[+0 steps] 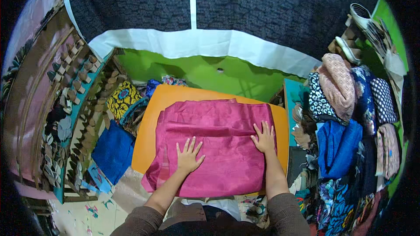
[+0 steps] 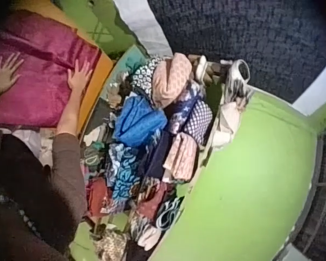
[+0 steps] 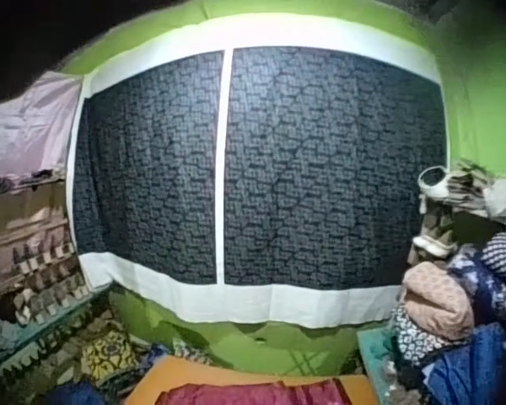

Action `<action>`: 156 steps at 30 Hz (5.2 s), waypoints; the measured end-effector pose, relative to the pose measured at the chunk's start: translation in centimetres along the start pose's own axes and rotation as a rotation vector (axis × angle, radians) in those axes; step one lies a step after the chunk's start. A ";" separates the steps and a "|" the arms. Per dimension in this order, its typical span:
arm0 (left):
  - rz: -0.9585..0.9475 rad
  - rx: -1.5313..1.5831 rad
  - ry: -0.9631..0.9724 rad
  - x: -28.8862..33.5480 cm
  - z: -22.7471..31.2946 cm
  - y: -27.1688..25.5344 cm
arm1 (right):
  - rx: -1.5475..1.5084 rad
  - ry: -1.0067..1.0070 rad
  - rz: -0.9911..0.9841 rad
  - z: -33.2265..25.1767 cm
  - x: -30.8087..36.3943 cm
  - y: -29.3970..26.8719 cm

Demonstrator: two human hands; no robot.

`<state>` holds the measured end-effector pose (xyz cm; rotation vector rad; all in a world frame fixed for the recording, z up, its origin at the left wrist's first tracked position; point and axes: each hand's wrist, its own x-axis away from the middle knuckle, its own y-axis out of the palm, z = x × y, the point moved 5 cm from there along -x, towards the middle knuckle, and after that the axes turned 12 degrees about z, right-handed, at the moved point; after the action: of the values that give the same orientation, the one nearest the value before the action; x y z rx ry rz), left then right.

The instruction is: Folding pieces of fabric on a table and placing them on a storage shelf.

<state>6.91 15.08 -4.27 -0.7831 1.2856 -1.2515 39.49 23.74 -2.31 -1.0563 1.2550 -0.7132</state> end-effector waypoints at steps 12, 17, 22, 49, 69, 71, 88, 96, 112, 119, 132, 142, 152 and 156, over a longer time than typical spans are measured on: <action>-0.048 -0.061 0.000 -0.7 0.3 0.5 | 0.056 -0.051 -0.160 -1.0 0.9 0.2; -0.140 -0.164 -0.038 0.2 0.6 -0.7 | -0.496 -0.437 -0.465 -7.0 8.1 -7.7; -0.173 0.062 0.123 5.9 7.1 -6.4 | -0.361 -0.545 -0.490 -4.6 14.2 -12.6; -0.938 0.396 0.083 3.3 3.6 -16.9 | -0.469 -0.332 -1.121 -1.7 4.1 -20.3; -0.300 0.314 0.093 -13.0 -4.7 -8.1 | -0.108 0.053 0.068 1.8 -6.2 -9.8; -0.307 0.305 0.094 -13.6 -5.4 -6.2 | -0.057 0.052 0.156 1.7 -6.6 -8.2; -0.089 0.131 0.134 -14.0 0.8 -1.5 | 0.009 0.278 -0.130 4.6 -6.0 2.1; -0.059 0.115 0.135 -11.6 9.8 1.9 | 0.013 0.235 -0.112 4.2 -5.6 3.0; -0.145 0.012 0.114 -10.7 10.5 5.4 | 0.091 0.168 0.016 5.3 -3.6 4.2; -0.146 -0.041 0.110 -9.9 9.3 4.9 | -0.068 0.013 -0.124 0.6 -0.2 -2.8; -0.160 -0.086 0.102 -10.6 10.2 5.1 | -0.186 0.075 -0.140 2.3 2.6 0.1; -0.075 -0.098 0.030 -8.1 10.8 3.6 | -0.210 0.079 -0.115 1.8 3.1 0.7; -0.047 -0.156 -0.219 -3.3 7.4 0.2 | -0.189 0.084 -0.119 2.0 3.0 0.5; -0.033 -0.129 -0.215 -2.9 7.3 0.7 | -0.186 0.089 -0.127 1.9 3.2 0.4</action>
<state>14.54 16.53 -2.87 -1.0070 1.1900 -1.0850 42.01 21.47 -4.04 -1.2767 1.3596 -0.7574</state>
